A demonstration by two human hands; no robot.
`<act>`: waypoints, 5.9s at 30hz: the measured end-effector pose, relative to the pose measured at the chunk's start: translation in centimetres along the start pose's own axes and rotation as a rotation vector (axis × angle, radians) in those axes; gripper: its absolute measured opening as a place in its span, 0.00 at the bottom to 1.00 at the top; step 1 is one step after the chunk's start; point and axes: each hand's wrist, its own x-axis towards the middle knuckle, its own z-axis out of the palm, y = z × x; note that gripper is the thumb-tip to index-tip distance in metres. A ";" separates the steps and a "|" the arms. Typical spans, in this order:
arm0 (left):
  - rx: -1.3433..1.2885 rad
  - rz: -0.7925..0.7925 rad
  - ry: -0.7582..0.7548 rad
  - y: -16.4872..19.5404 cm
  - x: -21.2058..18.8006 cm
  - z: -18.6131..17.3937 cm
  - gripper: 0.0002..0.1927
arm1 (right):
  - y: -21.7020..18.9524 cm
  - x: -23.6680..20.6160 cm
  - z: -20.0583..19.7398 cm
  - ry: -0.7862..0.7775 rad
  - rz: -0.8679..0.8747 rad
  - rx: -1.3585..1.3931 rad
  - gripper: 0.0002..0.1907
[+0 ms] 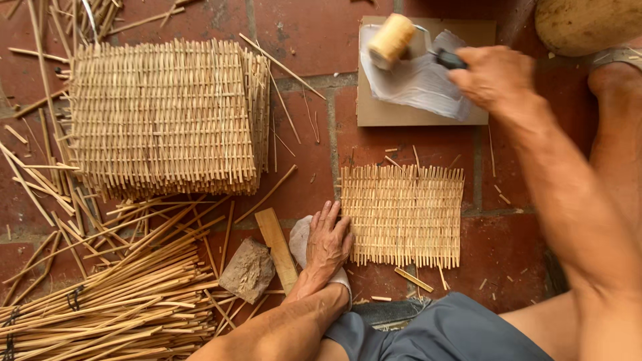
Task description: The person sits on the floor weaving thin bamboo sticks into a square mat, pressing the woven sticks flat and trimming protruding stick ends. They then roll white glue onto a cardboard sheet with a paint roller and press the cardboard onto the back of the woven mat.
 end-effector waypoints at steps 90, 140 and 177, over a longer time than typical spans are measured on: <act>0.110 0.015 -0.020 0.8 0.9 -0.7 0.20 | 10.4 -15.5 1.2 0.075 0.220 0.081 0.26; 0.095 0.049 0.027 -0.5 0.1 1.0 0.17 | -6.1 -23.1 6.9 0.336 0.224 0.375 0.20; 0.028 0.018 -0.013 -0.4 0.4 0.5 0.18 | -14.8 -3.5 5.2 0.301 0.229 0.391 0.11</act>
